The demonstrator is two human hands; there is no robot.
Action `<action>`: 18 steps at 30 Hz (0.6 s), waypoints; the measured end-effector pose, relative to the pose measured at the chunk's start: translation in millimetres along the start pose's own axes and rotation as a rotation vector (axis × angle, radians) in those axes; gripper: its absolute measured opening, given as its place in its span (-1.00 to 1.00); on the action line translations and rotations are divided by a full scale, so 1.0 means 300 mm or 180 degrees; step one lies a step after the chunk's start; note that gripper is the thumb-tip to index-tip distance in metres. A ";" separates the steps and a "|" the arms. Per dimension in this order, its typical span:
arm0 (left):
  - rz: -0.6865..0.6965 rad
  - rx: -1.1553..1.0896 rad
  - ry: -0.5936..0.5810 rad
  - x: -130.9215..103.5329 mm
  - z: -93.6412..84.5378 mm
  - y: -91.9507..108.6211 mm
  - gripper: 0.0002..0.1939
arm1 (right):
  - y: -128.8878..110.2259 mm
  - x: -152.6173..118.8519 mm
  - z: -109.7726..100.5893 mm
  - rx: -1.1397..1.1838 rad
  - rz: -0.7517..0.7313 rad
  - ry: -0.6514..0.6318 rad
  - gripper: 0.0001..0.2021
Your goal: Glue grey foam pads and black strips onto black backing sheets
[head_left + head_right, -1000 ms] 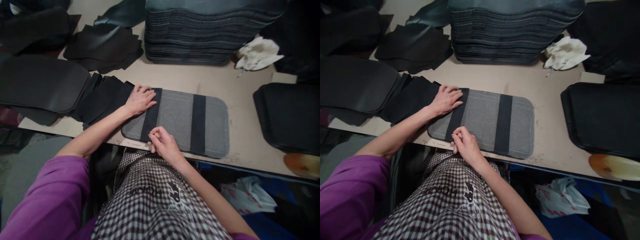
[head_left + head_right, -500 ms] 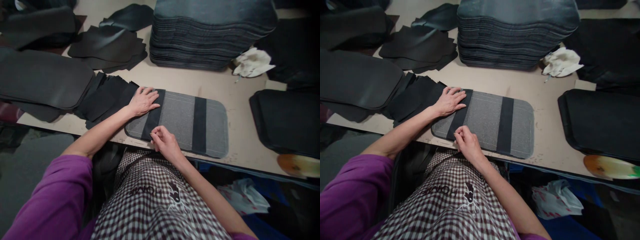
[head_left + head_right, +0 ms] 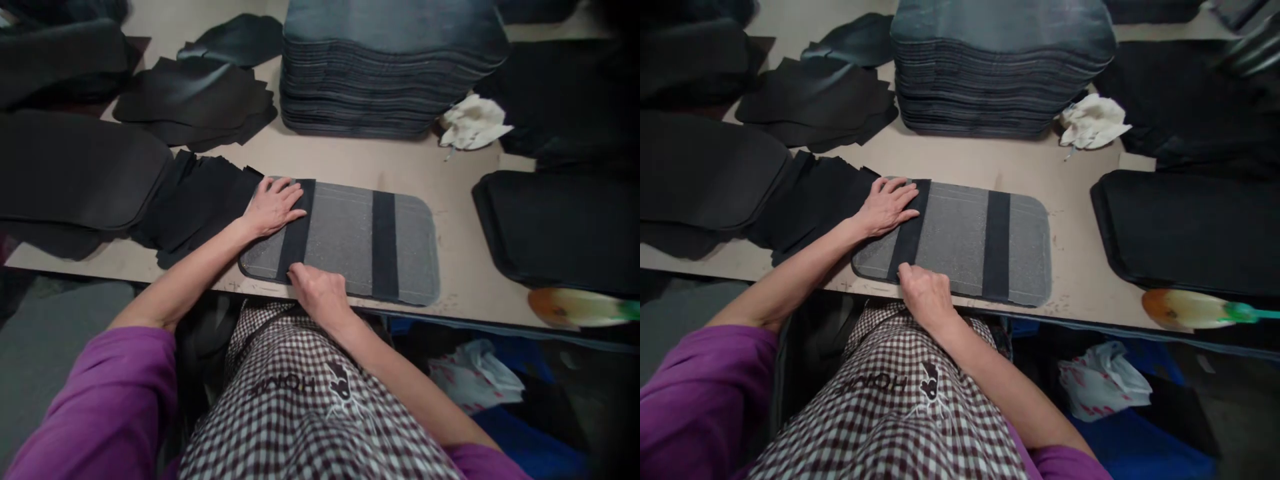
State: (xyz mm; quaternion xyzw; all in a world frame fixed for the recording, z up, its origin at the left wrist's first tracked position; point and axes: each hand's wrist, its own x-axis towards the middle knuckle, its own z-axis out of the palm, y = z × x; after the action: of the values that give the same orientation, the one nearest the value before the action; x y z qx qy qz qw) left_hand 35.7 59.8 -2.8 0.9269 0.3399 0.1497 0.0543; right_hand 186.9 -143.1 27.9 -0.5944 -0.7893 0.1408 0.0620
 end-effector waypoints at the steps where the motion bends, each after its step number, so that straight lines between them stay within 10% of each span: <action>1: -0.0005 0.0010 -0.0027 0.000 -0.003 0.005 -0.41 | -0.003 -0.002 0.001 -0.0105 -0.0163 0.0144 -0.80; 10: -0.0057 0.0305 -0.0173 0.004 -0.008 0.027 -0.30 | 0.083 -0.024 0.011 0.0170 -0.1131 0.0806 -0.84; 18: -0.0130 0.0286 -0.0071 0.033 -0.002 0.021 -0.41 | 0.307 -0.302 -0.052 0.1259 -0.0800 0.1686 -0.75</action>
State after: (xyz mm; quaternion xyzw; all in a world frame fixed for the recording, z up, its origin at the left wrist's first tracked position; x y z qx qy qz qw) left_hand 46.6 61.5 1.4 0.9229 0.3645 0.1228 0.0194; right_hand 301.8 -204.0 21.8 -0.4851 -0.7702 0.1232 0.3953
